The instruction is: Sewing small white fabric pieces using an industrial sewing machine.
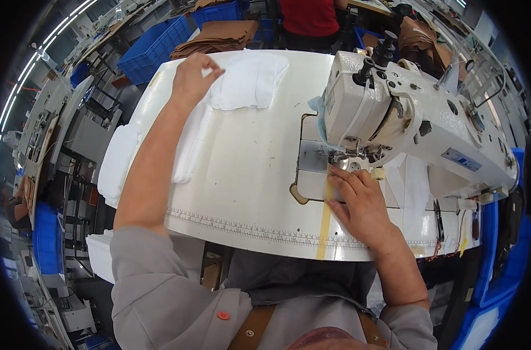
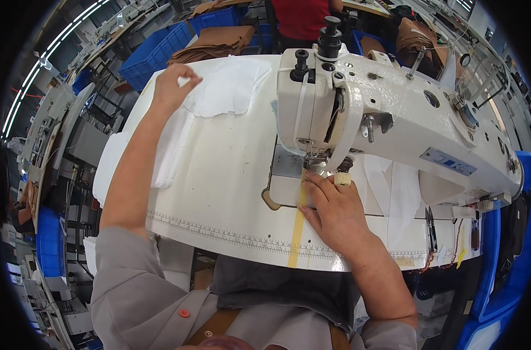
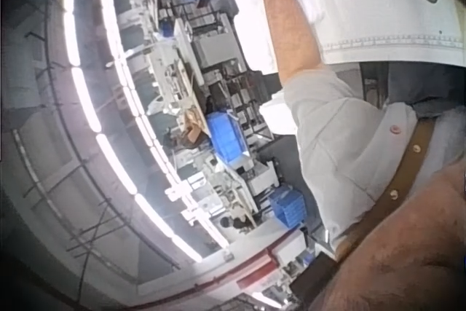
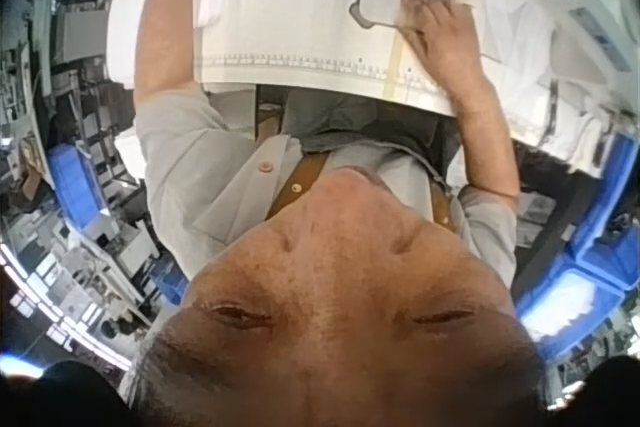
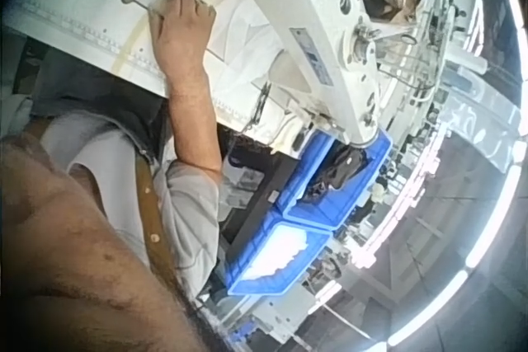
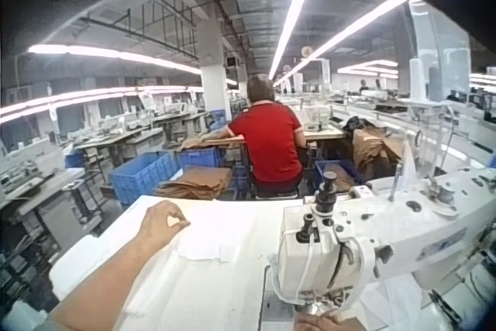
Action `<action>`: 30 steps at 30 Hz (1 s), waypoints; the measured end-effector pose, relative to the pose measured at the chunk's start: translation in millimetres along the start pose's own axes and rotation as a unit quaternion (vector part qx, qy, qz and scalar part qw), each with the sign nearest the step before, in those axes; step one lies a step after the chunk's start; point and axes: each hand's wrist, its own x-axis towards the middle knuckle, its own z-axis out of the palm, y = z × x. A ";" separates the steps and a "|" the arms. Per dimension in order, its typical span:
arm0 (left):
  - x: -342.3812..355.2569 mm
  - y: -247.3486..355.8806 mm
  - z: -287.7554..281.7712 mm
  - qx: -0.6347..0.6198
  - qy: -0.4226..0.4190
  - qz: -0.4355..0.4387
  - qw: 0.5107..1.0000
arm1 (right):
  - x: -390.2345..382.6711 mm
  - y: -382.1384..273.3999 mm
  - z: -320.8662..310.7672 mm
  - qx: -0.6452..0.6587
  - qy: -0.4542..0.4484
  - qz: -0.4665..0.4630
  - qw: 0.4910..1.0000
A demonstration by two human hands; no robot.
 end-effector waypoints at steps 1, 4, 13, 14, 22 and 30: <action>-21.9 3.0 -16.2 -0.007 -0.026 -0.006 1.000 | -0.5 0.3 1.0 0.001 0.000 -0.001 1.000; -73.9 -4.2 -67.6 -0.013 -0.106 -0.054 0.993 | 2.3 0.4 0.5 -0.006 0.005 -0.016 1.000; -135.4 -4.3 -100.5 -0.059 -0.222 -0.171 0.958 | 7.0 -12.1 -1.0 -0.008 0.050 -0.099 0.994; -137.1 -5.8 -100.4 -0.061 -0.219 -0.186 0.956 | 7.6 -15.3 -1.8 -0.031 0.050 -0.118 0.991; -152.3 -41.7 -93.4 -0.244 -0.174 -0.319 0.899 | 52.2 -89.5 3.4 0.032 -0.002 -0.210 0.977; -154.5 -45.1 -85.7 -0.288 -0.179 -0.290 0.895 | 165.7 -152.8 78.3 0.237 0.000 -0.110 0.965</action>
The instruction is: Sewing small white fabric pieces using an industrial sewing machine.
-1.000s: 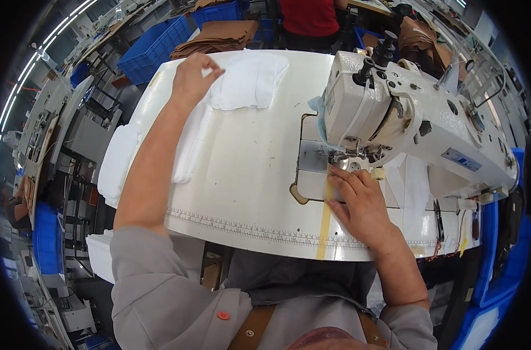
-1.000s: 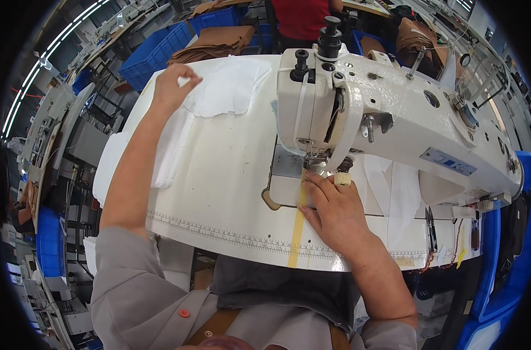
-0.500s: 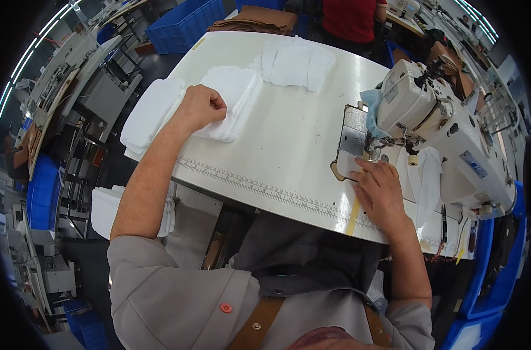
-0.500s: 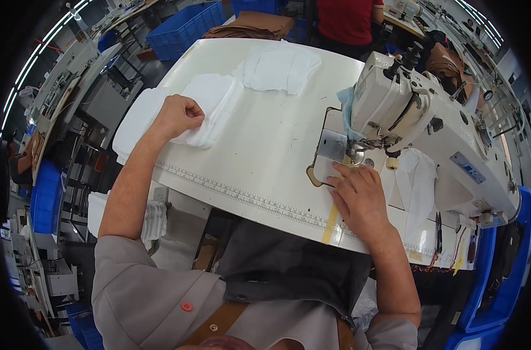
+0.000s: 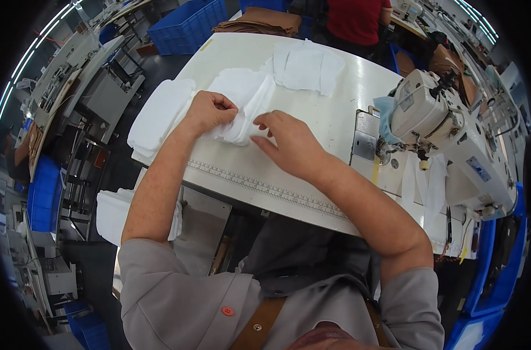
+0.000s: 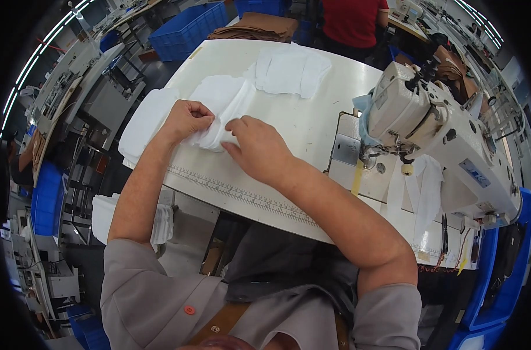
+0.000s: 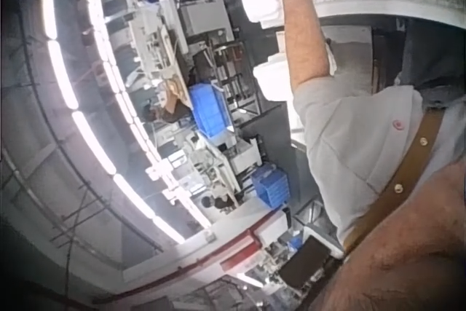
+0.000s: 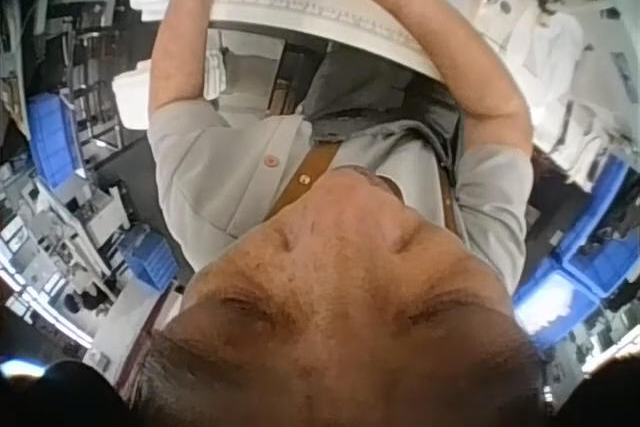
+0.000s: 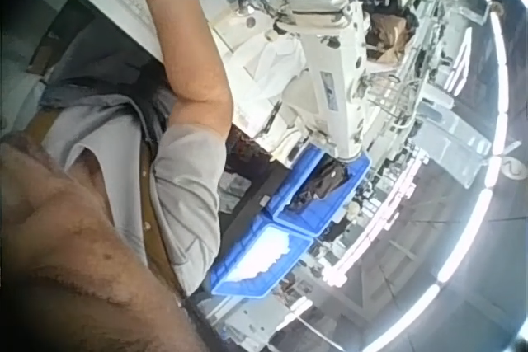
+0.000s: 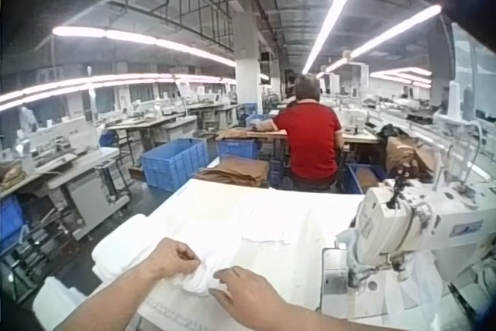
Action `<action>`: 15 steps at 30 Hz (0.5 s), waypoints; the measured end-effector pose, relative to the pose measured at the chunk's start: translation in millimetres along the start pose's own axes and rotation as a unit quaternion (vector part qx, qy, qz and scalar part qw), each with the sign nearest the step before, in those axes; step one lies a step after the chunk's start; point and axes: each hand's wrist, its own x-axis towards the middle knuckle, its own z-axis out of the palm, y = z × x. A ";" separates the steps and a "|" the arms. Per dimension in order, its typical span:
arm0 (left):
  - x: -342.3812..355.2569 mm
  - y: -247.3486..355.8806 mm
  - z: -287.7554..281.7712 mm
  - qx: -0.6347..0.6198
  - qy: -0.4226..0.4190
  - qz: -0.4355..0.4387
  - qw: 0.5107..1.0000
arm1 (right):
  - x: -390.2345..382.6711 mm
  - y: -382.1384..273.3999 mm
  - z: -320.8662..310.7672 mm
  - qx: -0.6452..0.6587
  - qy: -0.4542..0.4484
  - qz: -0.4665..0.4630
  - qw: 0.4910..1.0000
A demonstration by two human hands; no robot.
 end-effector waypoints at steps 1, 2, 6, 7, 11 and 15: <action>-0.6 -1.7 -0.4 -0.010 -0.001 -0.002 1.000 | 14.6 4.1 6.7 0.005 -0.004 -0.002 1.000; 0.8 -2.6 0.4 -0.020 -0.005 -0.001 1.000 | 28.6 9.0 10.1 0.062 -0.001 0.077 0.995; 2.8 -8.7 3.0 -0.051 -0.006 0.009 0.999 | 59.3 28.1 29.7 0.130 -0.005 0.164 0.978; 2.0 -9.8 3.4 -0.055 -0.003 0.015 0.998 | 60.9 29.1 32.7 0.131 -0.007 0.165 0.978; 0.1 -8.2 0.4 -0.072 0.007 -0.017 0.997 | 61.1 35.8 35.4 0.153 -0.012 0.195 0.969; 6.4 -19.8 -5.5 -0.154 0.020 -0.017 0.988 | 61.2 37.6 35.5 0.171 -0.022 0.196 0.965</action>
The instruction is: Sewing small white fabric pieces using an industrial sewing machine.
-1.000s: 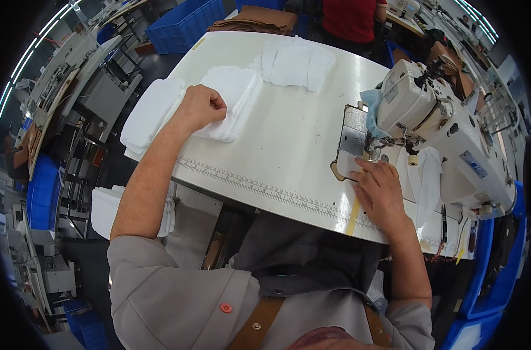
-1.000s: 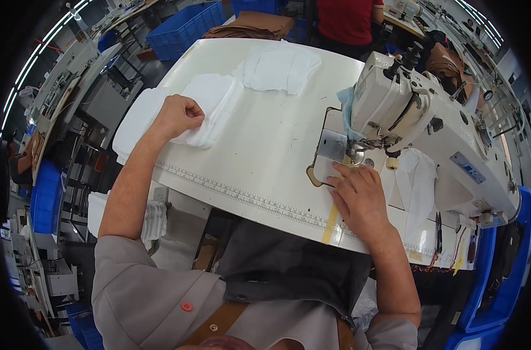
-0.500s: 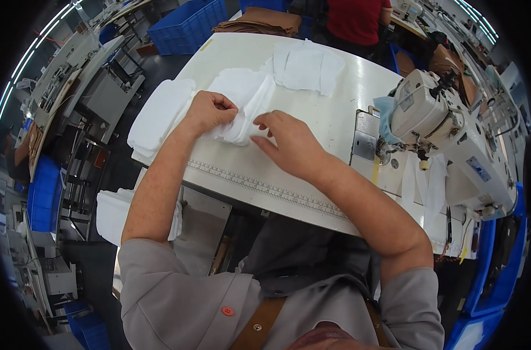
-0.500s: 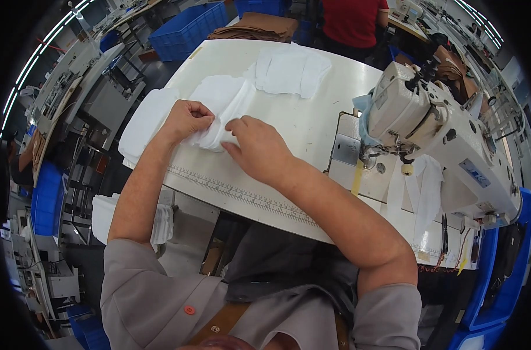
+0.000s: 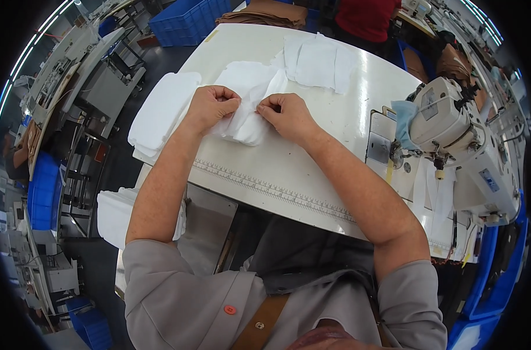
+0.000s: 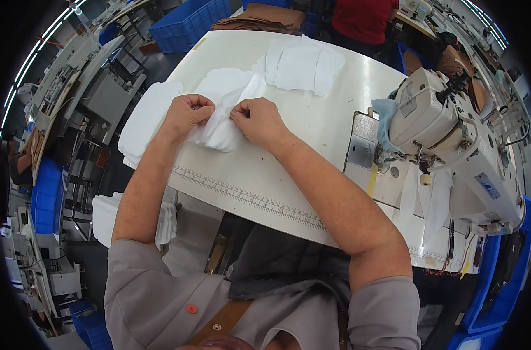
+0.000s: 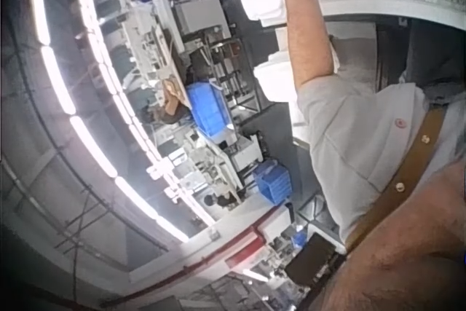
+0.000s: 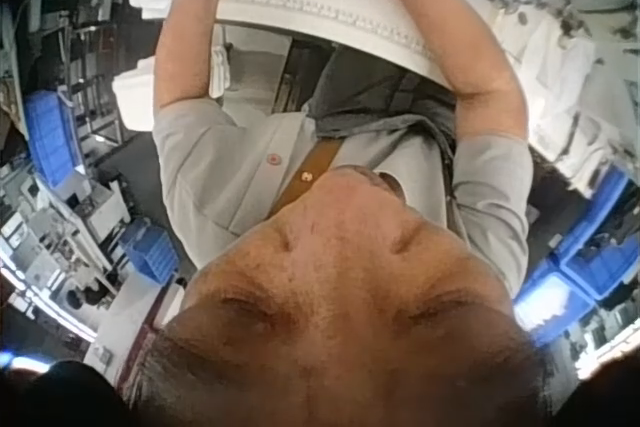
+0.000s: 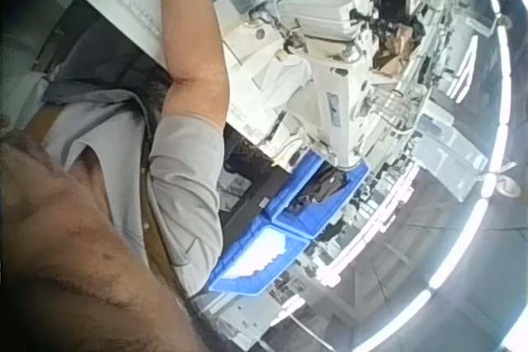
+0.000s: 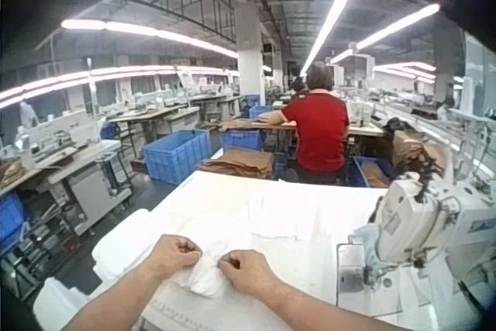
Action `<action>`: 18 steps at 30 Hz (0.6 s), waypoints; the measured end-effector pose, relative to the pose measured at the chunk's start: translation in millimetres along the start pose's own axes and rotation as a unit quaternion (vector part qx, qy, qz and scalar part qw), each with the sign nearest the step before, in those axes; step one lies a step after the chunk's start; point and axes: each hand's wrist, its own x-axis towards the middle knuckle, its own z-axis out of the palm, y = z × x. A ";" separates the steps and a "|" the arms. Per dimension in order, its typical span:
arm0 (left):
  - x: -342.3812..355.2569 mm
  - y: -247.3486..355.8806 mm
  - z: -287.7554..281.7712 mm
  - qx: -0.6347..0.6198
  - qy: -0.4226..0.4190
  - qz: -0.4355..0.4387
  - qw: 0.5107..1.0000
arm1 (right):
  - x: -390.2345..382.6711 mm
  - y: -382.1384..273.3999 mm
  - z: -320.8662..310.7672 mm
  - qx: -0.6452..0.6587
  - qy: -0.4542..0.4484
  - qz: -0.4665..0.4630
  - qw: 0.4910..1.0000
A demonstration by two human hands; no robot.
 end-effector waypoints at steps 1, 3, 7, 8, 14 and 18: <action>0.7 -1.2 -1.9 -0.031 0.012 0.000 0.999 | -0.4 -0.6 -0.7 -0.001 0.001 0.001 1.000; 3.8 -3.7 -9.1 -0.062 0.023 0.000 0.998 | -2.7 -2.0 -2.0 -0.002 0.003 0.009 1.000; 15.0 2.4 -41.9 -0.271 0.084 -0.037 0.958 | -11.5 -14.3 -3.9 -0.030 0.003 0.036 0.999; 16.0 9.6 -46.0 -0.275 0.061 -0.025 0.959 | -10.7 -6.4 -0.8 -0.098 0.117 -0.103 0.983; 18.8 12.7 -28.1 -0.147 0.009 -0.005 0.989 | 3.7 -24.0 16.4 -0.260 0.163 -0.391 0.868; 27.2 6.7 -39.4 -0.180 0.010 -0.017 0.984 | 17.5 -6.2 22.4 -0.401 0.005 -0.218 0.890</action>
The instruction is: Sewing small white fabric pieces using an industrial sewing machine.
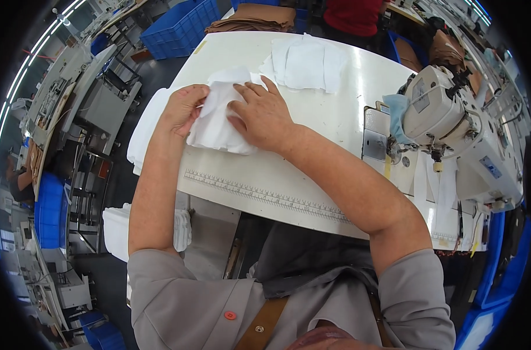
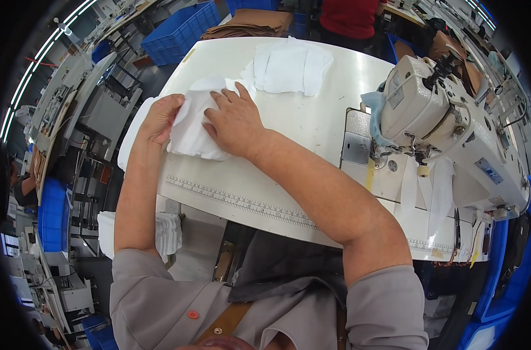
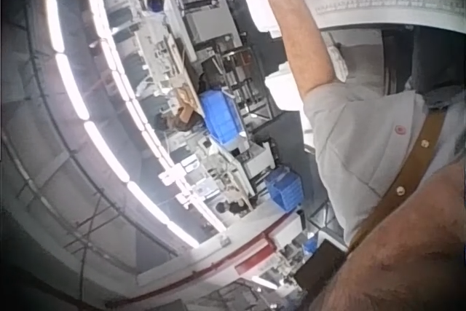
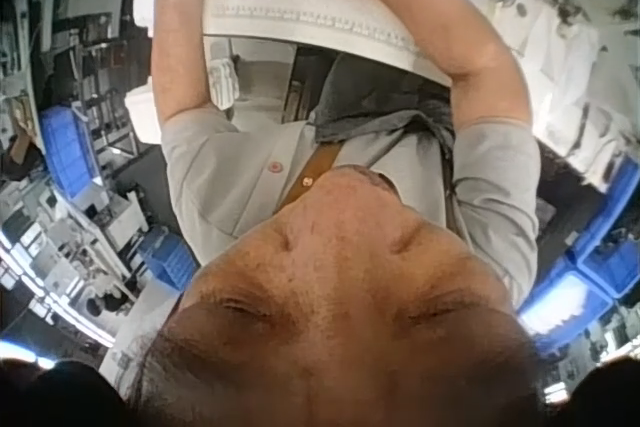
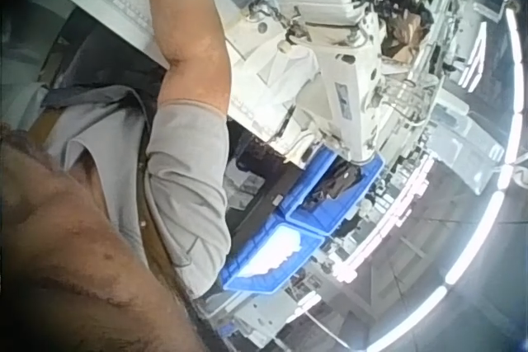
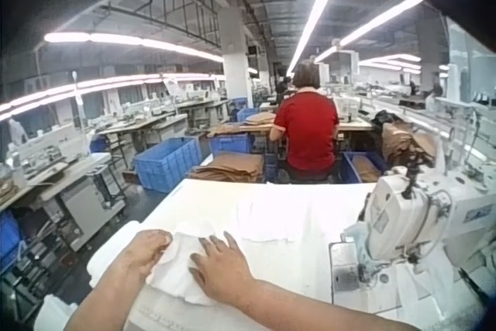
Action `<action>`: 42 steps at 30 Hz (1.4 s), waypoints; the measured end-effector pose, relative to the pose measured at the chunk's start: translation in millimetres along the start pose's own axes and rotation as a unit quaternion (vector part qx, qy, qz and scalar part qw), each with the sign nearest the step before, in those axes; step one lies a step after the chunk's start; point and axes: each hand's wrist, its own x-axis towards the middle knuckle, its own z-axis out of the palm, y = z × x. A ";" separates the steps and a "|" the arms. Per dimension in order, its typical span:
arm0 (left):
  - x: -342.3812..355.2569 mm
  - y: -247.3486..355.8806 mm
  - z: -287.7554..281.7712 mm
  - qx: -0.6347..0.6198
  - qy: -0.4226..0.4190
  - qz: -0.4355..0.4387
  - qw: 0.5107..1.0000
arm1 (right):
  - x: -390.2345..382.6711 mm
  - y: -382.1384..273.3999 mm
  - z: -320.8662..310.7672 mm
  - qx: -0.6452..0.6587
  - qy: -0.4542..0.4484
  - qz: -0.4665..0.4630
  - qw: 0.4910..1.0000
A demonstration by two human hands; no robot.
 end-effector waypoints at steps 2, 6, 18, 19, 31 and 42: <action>8.0 14.0 -32.0 -0.058 0.014 0.016 0.998 | -0.8 4.2 12.3 -0.029 0.065 0.021 0.997; 4.9 90.0 -107.5 -0.188 0.069 0.180 0.963 | -1.9 5.9 2.4 0.019 -0.047 0.078 0.996; -99.7 61.6 121.3 0.003 -0.155 0.184 0.971 | -91.0 5.8 -33.7 -0.006 -0.052 0.070 0.996; -107.9 31.7 142.8 0.000 -0.196 0.188 0.962 | -112.4 3.9 -48.2 -0.047 -0.108 0.047 0.992; -169.9 -43.2 222.1 0.288 -0.285 0.249 0.880 | -319.2 27.5 -138.8 -0.001 0.102 0.122 0.987; -153.2 -11.9 194.2 0.411 -0.244 0.212 0.852 | -338.0 41.1 -138.6 -0.038 0.174 0.130 0.975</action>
